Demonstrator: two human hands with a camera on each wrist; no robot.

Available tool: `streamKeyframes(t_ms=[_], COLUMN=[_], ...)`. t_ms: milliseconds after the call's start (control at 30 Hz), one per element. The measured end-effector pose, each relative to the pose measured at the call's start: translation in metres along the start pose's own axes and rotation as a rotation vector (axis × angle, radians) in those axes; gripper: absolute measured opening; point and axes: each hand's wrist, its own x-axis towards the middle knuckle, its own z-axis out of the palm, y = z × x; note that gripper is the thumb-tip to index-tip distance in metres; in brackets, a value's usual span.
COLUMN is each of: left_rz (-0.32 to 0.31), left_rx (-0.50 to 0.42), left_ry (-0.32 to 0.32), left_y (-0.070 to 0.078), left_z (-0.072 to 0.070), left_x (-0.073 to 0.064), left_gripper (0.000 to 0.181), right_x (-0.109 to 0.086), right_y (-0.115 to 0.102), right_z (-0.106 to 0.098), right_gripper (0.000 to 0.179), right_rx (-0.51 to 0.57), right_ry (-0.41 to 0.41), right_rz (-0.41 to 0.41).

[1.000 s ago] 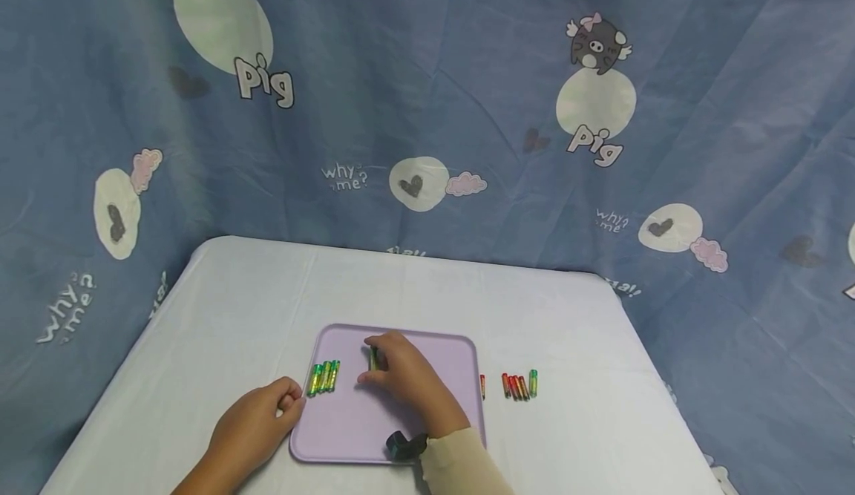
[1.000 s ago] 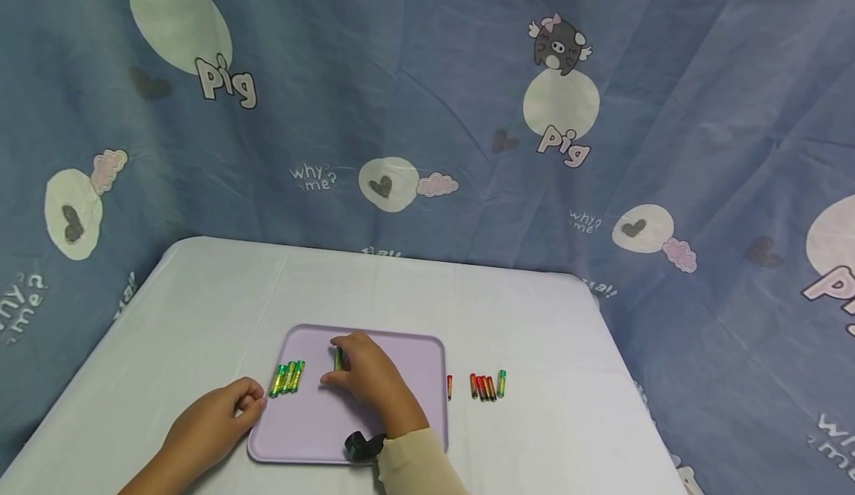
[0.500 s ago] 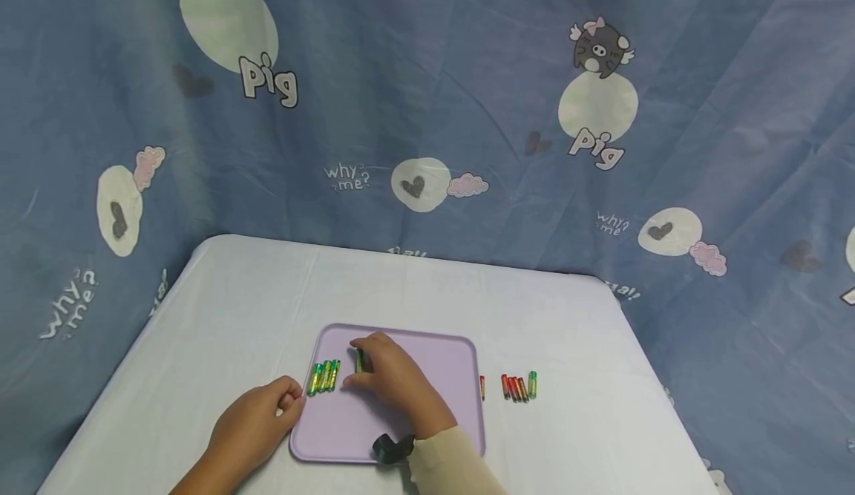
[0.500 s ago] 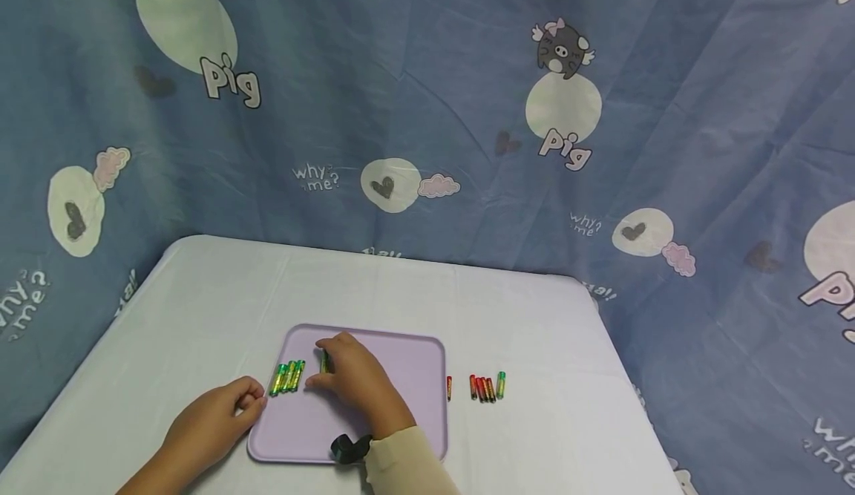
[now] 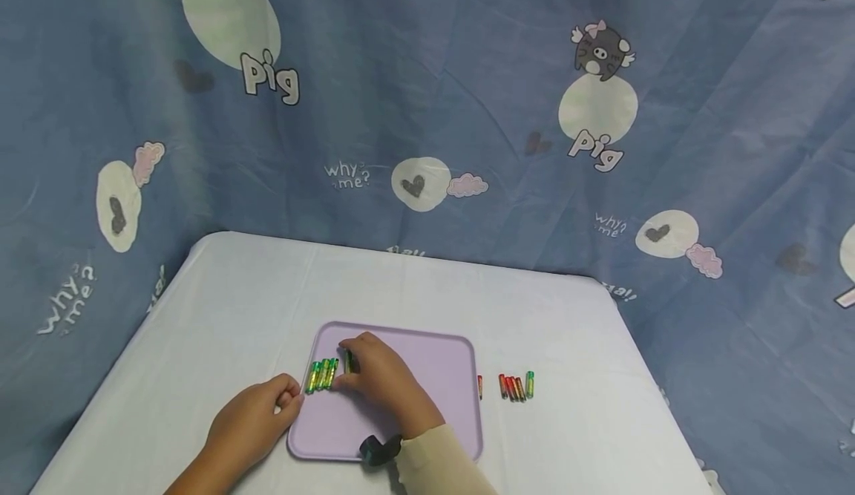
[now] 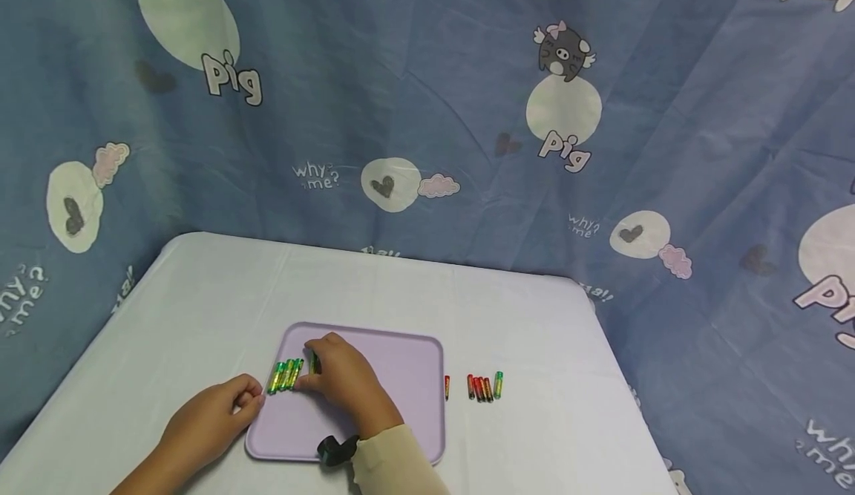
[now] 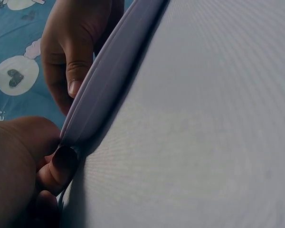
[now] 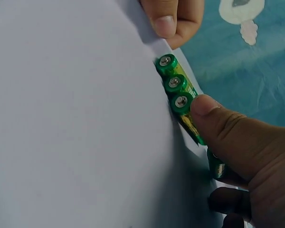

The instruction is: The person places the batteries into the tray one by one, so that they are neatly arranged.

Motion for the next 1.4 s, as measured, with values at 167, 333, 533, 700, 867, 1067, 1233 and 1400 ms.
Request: streamKeyframes(t_ms=[167, 333, 533, 700, 867, 1067, 1233, 1400], left_rz=[0.008, 0.007, -0.002, 0.002, 0.002, 0.015, 0.017, 0.011], left_rx=[-0.005, -0.011, -0.003, -0.004, 0.000, -0.009, -0.012, -0.017], left_ry=[0.011, 0.009, 0.000, -0.002, 0.002, 0.015, 0.017, 0.011], left_y=[-0.0012, -0.0011, 0.0007, 0.0013, 0.0000, -0.0017, -0.0016, -0.0011], left_z=[0.0014, 0.0013, -0.0011, -0.0014, -0.0002, 0.0007, 0.0008, 0.0003], left_x=[0.0000, 0.0000, 0.0000, -0.0007, -0.0008, -0.0007, -0.0011, -0.0012], left_gripper=[0.008, 0.007, 0.009, 0.009, 0.010, 0.008, 0.009, 0.008], right_x=[0.0020, 0.0017, 0.0004, -0.0005, 0.0002, 0.0020, 0.0025, 0.0030], right_y=[-0.0022, -0.0010, -0.0006, -0.0024, -0.0041, -0.0058, -0.0064, -0.0074], right_z=[0.0025, 0.0039, 0.0029, 0.0017, 0.0010, 0.0000, 0.0014, 0.0016], right_gripper=[0.065, 0.066, 0.067, 0.067, 0.068, 0.069, 0.068, 0.066], right_rx=[-0.014, -0.017, -0.008, 0.014, 0.009, -0.006, -0.007, -0.005], right_ry=[0.002, 0.004, -0.007, -0.021, -0.036, -0.045, -0.058, -0.076], right_rz=[-0.010, -0.012, -0.015, -0.012, -0.011, -0.031, -0.035, -0.044])
